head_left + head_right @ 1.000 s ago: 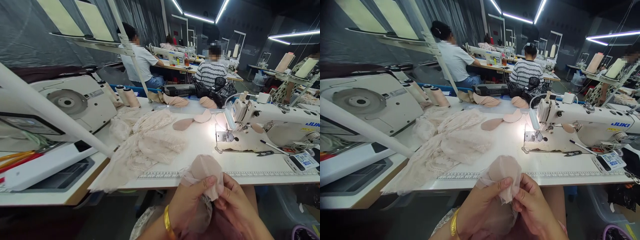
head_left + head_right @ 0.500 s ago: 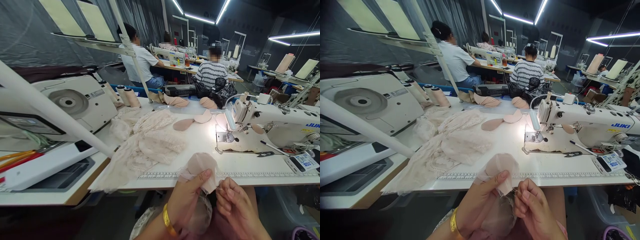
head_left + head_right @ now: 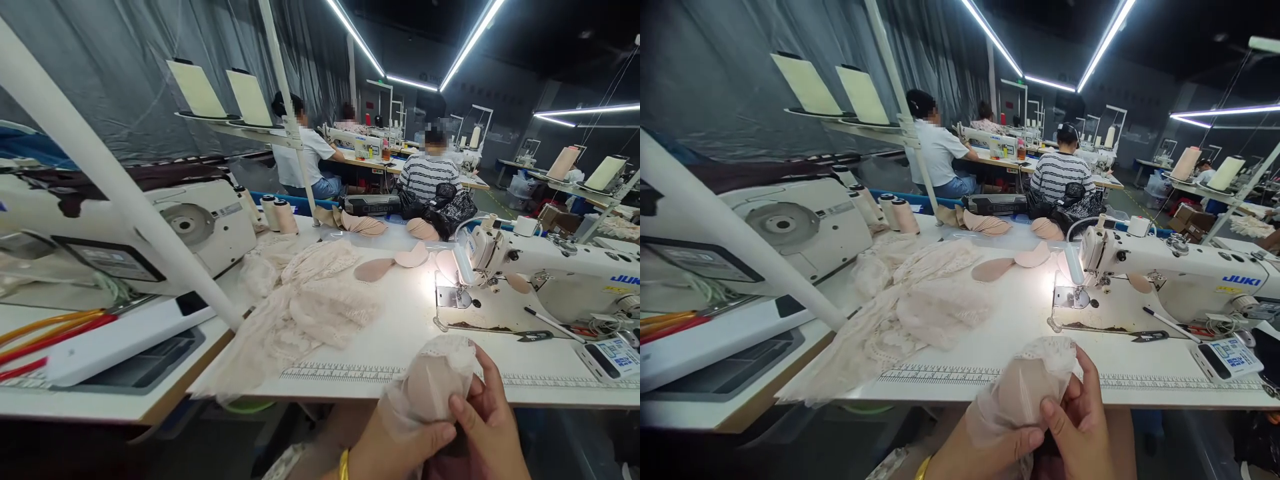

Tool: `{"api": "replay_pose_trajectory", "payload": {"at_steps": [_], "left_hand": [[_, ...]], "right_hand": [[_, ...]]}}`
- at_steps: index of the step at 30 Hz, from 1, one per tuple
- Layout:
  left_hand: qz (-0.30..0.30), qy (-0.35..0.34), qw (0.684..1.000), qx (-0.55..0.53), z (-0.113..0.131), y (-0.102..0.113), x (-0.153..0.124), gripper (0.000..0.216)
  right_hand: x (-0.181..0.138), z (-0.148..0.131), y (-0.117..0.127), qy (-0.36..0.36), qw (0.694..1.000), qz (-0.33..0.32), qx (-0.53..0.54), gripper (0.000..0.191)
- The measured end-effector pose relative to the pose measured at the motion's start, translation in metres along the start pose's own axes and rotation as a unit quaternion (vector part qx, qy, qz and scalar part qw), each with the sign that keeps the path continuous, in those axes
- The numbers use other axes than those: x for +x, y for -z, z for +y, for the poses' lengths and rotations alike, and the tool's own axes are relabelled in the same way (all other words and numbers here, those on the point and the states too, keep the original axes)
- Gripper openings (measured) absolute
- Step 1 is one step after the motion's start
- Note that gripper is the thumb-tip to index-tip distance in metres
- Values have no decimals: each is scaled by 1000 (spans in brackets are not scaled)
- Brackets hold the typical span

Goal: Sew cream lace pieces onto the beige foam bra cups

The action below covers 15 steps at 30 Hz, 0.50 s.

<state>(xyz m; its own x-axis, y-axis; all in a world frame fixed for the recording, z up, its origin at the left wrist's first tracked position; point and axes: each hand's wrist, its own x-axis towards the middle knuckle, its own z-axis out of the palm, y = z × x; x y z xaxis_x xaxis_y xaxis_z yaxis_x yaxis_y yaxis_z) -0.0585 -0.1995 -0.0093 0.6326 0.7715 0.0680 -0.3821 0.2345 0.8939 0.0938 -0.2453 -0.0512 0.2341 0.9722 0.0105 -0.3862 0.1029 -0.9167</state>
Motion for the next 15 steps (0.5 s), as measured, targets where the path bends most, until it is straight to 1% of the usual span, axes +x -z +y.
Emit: {"api": "replay_pose_trajectory", "payload": {"at_steps": [2,3,6,8,10,13,15], "left_hand": [[-23,-4,998,-53,7,-1,4,47],[-19,-1,997,-79,10,-1,7,45],[37,26,990,-135,17,2,16,40],[78,44,984,-157,18,4,21,36],[102,54,978,-174,16,4,24,33],[99,69,975,-186,13,0,27,34],[91,78,973,-196,11,-2,27,35]], "right_hand": [[0,4,-6,11,1000,23,18,101],[-1,5,-8,16,999,30,23,103],[-2,7,-9,19,998,41,32,109],[-1,8,-8,12,998,46,36,111],[1,7,-8,11,998,54,41,114],[7,1,-11,29,996,78,40,116],[12,-5,-14,25,994,99,48,110]]}}
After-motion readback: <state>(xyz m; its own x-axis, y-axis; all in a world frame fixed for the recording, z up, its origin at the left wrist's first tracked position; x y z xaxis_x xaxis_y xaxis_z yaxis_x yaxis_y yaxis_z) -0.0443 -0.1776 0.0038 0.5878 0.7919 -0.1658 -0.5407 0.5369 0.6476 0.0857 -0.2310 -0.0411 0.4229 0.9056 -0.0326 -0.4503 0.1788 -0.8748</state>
